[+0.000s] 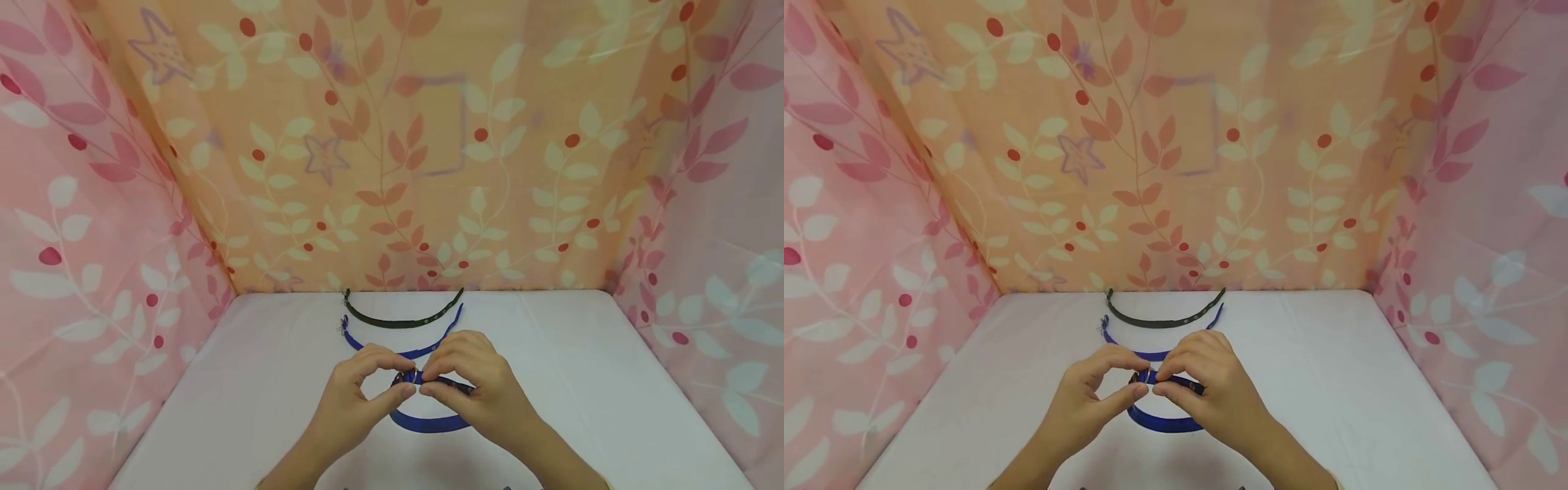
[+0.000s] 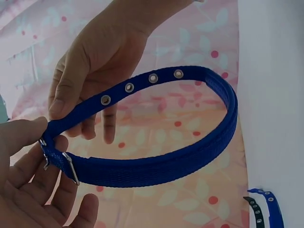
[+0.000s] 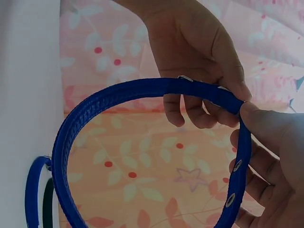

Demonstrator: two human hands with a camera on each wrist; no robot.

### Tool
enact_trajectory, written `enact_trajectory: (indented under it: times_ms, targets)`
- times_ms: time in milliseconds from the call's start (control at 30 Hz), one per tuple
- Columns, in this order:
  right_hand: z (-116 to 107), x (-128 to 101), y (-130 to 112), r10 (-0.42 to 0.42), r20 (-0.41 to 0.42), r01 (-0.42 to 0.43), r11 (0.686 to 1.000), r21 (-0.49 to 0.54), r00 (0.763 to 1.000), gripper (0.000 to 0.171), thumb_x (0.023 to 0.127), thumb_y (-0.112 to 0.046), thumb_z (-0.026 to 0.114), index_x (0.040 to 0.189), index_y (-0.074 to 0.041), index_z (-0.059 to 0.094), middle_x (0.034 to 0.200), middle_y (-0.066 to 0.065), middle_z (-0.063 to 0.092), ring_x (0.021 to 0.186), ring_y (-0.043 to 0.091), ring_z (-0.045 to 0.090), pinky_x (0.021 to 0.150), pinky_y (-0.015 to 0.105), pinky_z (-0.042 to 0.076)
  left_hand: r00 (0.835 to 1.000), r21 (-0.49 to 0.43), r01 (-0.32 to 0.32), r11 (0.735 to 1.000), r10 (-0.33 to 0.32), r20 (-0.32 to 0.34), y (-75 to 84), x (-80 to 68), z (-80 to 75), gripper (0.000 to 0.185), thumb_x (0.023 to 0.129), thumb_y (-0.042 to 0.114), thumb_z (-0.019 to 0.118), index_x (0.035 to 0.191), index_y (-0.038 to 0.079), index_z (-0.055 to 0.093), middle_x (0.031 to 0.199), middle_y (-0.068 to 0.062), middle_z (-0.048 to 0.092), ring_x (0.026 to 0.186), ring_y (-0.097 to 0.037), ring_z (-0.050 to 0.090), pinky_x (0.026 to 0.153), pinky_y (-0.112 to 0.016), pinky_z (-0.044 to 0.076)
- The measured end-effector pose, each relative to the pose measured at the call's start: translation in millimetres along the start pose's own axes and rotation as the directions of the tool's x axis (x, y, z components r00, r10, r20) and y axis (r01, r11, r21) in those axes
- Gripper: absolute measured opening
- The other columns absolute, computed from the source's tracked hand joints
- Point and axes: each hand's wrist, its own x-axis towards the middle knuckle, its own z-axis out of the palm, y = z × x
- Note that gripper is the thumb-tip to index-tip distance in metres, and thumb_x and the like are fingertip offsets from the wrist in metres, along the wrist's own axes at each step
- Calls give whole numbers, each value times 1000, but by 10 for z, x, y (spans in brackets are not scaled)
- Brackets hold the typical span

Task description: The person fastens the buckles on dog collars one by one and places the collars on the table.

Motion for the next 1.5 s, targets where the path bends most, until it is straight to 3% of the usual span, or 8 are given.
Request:
enact_trajectory:
  times_ms: [267, 567, 733, 867, 1000, 1100, 1333, 1500]
  targets:
    - [26, 7, -36, -16, -6, 16, 1000, -7, 1000, 15, 85, -19, 85, 94, -19, 72, 94, -9, 72, 100, 17, 62, 102, 29, 41, 992, -60, 110, 992, -106, 66, -10, 0, -15, 18, 90, 26, 81, 108, 25, 74, 106, 10, 71, 104, -14, 65, 95, -30, 52]
    - [42, -24, -39, 36, 23, -37, 998, 50, 999, 23, 85, -17, 85, 104, -18, 72, 102, -9, 73, 104, 16, 62, 101, 25, 44, 991, -187, 126, 974, -113, 77, -4, -1, -39, 19, 94, 11, 75, 110, 18, 70, 108, 0, 71, 105, -21, 65, 99, -31, 53]
    - [52, -42, -43, 97, 51, -98, 995, 12, 994, 32, 83, -17, 87, 111, -19, 72, 104, -9, 71, 104, 13, 61, 97, 25, 46, 989, -231, 145, 962, -137, 51, 19, 0, -111, 18, 95, 9, 73, 111, 16, 69, 108, -3, 71, 104, -23, 66, 98, -31, 53]
    - [-8, -30, -39, 184, 82, -182, 983, -27, 979, 33, 84, -18, 86, 112, -24, 71, 102, -15, 69, 102, 8, 61, 93, 25, 46, 994, -272, 105, 957, -111, -7, 28, 5, -164, 19, 95, 4, 71, 113, 10, 68, 109, -7, 70, 105, -24, 66, 98, -30, 53]
    - [-103, 3, -14, 210, 101, -203, 976, -75, 973, 29, 86, -19, 85, 110, -28, 72, 98, -18, 67, 99, 6, 60, 92, 24, 45, 991, -327, 75, 942, -106, -80, 30, 38, -178, 20, 95, 1, 70, 114, 2, 67, 111, -10, 68, 105, -23, 65, 95, -27, 54]
    - [-156, 17, -3, 225, 95, -217, 972, -91, 970, 27, 86, -19, 84, 108, -28, 72, 96, -18, 67, 98, 5, 60, 90, 22, 45, 982, -363, 106, 926, -155, -110, 46, 78, -177, 21, 94, 1, 72, 114, 0, 67, 112, -11, 67, 105, -23, 64, 92, -26, 55]
    - [-157, 13, -16, 212, 66, -207, 975, -76, 975, 26, 86, -16, 84, 107, -28, 74, 95, -16, 67, 98, 7, 60, 89, 23, 46, 973, -397, 162, 903, -213, -88, 82, 84, -163, 25, 92, 2, 75, 115, 1, 67, 112, -12, 69, 105, -24, 65, 91, -26, 56]
    - [-118, -21, -24, 204, 59, -200, 978, -62, 977, 27, 85, -16, 85, 107, -27, 74, 96, -15, 66, 98, 7, 59, 91, 23, 45, 978, -345, 153, 926, -191, -79, 81, 27, -115, 24, 91, 3, 76, 114, 4, 69, 109, -10, 71, 105, -25, 66, 96, -27, 53]
